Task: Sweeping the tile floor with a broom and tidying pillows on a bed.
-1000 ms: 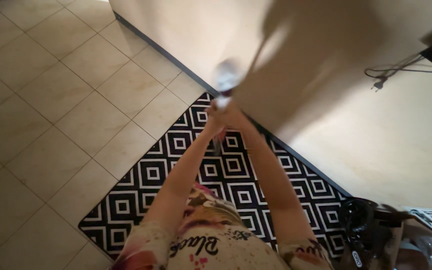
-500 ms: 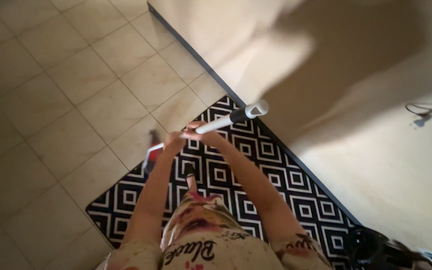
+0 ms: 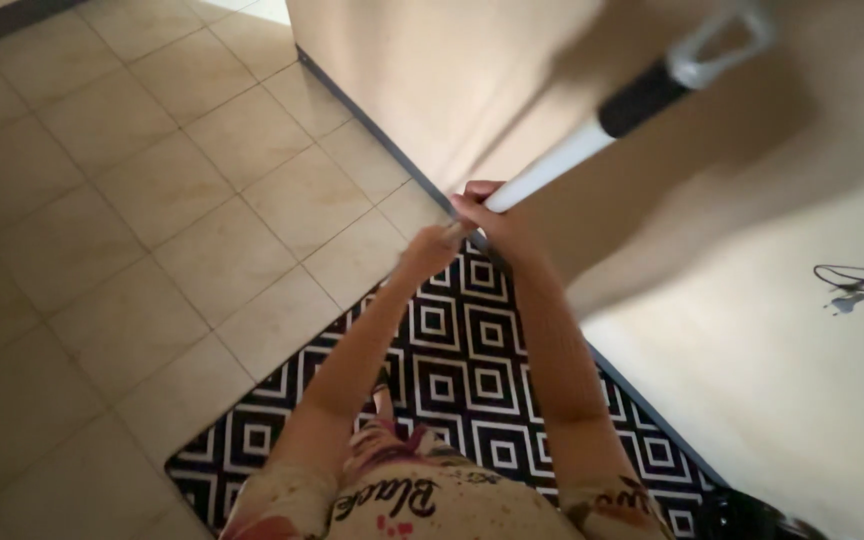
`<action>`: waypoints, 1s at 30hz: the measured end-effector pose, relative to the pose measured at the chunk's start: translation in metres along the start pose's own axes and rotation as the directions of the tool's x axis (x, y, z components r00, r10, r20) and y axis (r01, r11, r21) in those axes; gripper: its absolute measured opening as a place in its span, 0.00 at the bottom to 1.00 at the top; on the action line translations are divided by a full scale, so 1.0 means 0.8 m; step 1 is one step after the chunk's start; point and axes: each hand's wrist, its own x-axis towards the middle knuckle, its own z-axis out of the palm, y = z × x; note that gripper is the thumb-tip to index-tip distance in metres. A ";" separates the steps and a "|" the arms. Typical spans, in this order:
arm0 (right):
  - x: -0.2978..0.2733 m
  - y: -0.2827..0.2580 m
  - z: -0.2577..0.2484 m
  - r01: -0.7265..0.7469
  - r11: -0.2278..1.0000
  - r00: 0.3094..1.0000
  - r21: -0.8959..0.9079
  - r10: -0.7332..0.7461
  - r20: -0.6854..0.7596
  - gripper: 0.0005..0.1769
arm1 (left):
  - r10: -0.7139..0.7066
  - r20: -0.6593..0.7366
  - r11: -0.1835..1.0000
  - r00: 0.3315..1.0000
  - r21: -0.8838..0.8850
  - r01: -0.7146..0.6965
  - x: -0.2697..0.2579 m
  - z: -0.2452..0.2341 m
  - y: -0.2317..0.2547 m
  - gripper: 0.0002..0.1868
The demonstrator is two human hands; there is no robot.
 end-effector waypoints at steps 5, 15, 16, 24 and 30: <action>0.030 0.004 0.021 0.013 0.998 0.998 -0.068 -0.009 0.060 0.12 | 0.181 -0.038 0.966 0.983 -0.183 -0.184 0.069 0.066 -0.028 0.16; 0.119 0.161 0.102 0.037 0.959 0.921 -0.282 0.077 0.381 0.10 | -0.373 0.006 0.913 0.928 -0.175 0.368 0.024 -0.025 -0.153 0.23; 0.123 0.159 0.120 0.041 0.960 0.919 -0.277 0.073 0.388 0.10 | -0.378 -0.001 0.912 0.926 -0.173 0.372 0.019 -0.037 -0.176 0.23; 0.136 0.252 0.226 0.234 0.967 0.823 -0.100 -0.142 0.551 0.13 | -0.411 0.022 0.870 0.911 0.309 0.385 -0.049 -0.140 -0.276 0.17; 0.154 0.242 0.191 0.100 0.995 0.915 0.029 -0.103 0.391 0.12 | -0.447 -0.232 0.811 0.864 0.302 0.501 -0.029 -0.176 -0.262 0.15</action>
